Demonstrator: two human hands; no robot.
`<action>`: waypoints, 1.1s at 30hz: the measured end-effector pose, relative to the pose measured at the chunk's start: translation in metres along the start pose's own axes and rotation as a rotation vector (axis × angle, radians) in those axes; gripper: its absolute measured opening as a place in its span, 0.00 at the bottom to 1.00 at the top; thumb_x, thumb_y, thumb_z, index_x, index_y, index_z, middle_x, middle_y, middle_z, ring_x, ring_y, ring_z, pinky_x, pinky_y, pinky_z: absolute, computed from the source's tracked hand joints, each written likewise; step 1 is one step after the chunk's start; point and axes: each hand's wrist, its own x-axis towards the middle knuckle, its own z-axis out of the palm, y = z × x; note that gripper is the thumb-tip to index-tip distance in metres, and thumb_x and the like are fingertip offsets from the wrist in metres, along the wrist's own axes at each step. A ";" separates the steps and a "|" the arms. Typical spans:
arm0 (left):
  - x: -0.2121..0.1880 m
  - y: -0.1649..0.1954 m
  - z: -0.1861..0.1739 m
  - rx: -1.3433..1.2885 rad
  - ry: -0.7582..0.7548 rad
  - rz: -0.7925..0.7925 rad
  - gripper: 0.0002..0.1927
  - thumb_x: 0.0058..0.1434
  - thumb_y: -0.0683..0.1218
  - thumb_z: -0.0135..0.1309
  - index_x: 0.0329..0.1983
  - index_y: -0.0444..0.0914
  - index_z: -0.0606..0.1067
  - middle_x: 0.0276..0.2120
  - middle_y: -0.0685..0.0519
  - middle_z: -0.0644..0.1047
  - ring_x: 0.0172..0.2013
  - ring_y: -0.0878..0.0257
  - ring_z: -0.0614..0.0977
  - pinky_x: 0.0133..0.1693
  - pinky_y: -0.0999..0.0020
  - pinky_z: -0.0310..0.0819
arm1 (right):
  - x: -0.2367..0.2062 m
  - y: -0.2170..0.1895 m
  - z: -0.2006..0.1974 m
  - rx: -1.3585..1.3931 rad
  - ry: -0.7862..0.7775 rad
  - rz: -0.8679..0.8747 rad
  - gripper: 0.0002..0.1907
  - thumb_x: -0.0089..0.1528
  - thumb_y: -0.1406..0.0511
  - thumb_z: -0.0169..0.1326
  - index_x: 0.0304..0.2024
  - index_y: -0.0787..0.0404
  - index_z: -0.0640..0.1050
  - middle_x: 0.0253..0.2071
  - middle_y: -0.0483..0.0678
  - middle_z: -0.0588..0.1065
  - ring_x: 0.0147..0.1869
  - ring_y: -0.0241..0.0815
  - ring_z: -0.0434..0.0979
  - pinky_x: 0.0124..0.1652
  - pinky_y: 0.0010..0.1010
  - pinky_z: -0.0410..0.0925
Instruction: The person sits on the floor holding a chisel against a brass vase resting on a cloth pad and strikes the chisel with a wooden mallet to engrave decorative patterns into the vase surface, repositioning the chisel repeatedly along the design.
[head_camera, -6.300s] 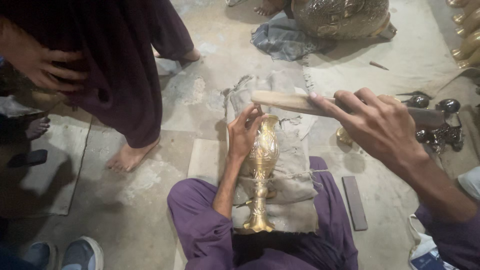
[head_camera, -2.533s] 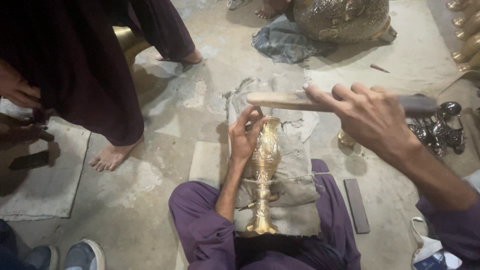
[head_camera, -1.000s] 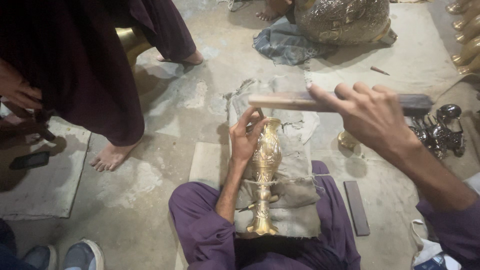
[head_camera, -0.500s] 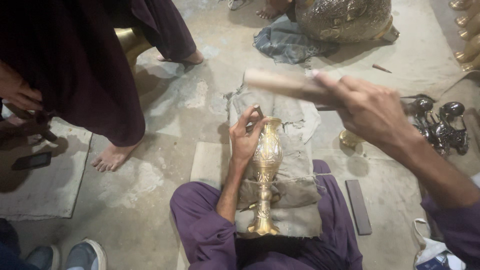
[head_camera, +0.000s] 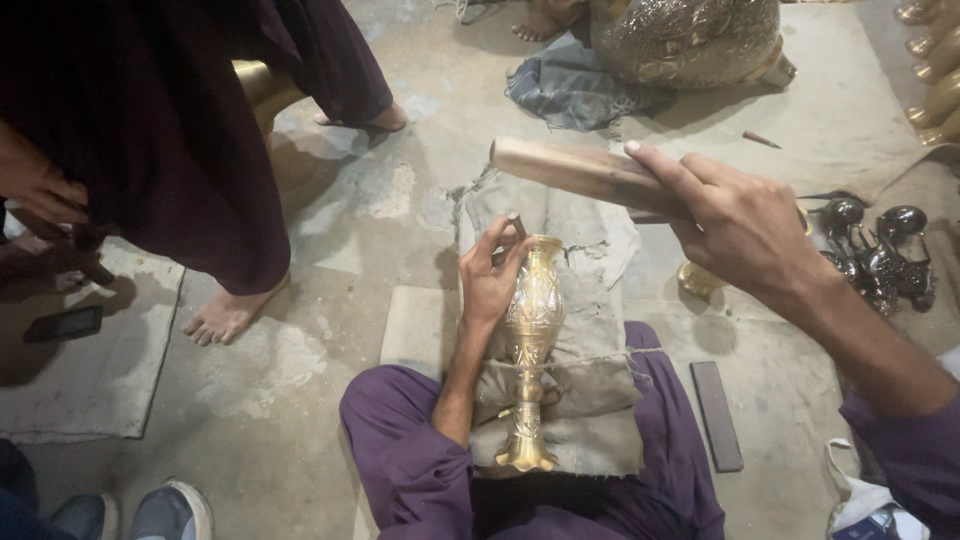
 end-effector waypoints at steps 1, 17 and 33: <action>0.001 0.000 0.000 0.003 -0.009 -0.014 0.25 0.64 0.42 0.63 0.63 0.42 0.71 0.41 0.46 0.84 0.42 0.60 0.87 0.41 0.64 0.88 | 0.000 0.000 -0.001 -0.194 -0.085 -0.028 0.32 0.65 0.63 0.49 0.73 0.39 0.65 0.39 0.43 0.78 0.33 0.38 0.77 0.29 0.31 0.73; -0.001 -0.005 0.001 -0.017 -0.024 -0.040 0.25 0.64 0.42 0.63 0.64 0.44 0.72 0.42 0.45 0.83 0.44 0.58 0.87 0.43 0.63 0.88 | -0.004 0.006 0.011 -0.356 -0.185 -0.011 0.30 0.67 0.65 0.49 0.72 0.36 0.67 0.38 0.42 0.79 0.32 0.37 0.78 0.29 0.31 0.74; 0.003 0.002 0.000 0.058 -0.043 -0.050 0.23 0.64 0.42 0.63 0.63 0.43 0.73 0.44 0.45 0.84 0.44 0.58 0.88 0.42 0.62 0.89 | -0.014 0.005 0.014 -0.496 -0.232 0.004 0.30 0.69 0.64 0.51 0.71 0.31 0.66 0.36 0.40 0.79 0.30 0.36 0.77 0.25 0.31 0.73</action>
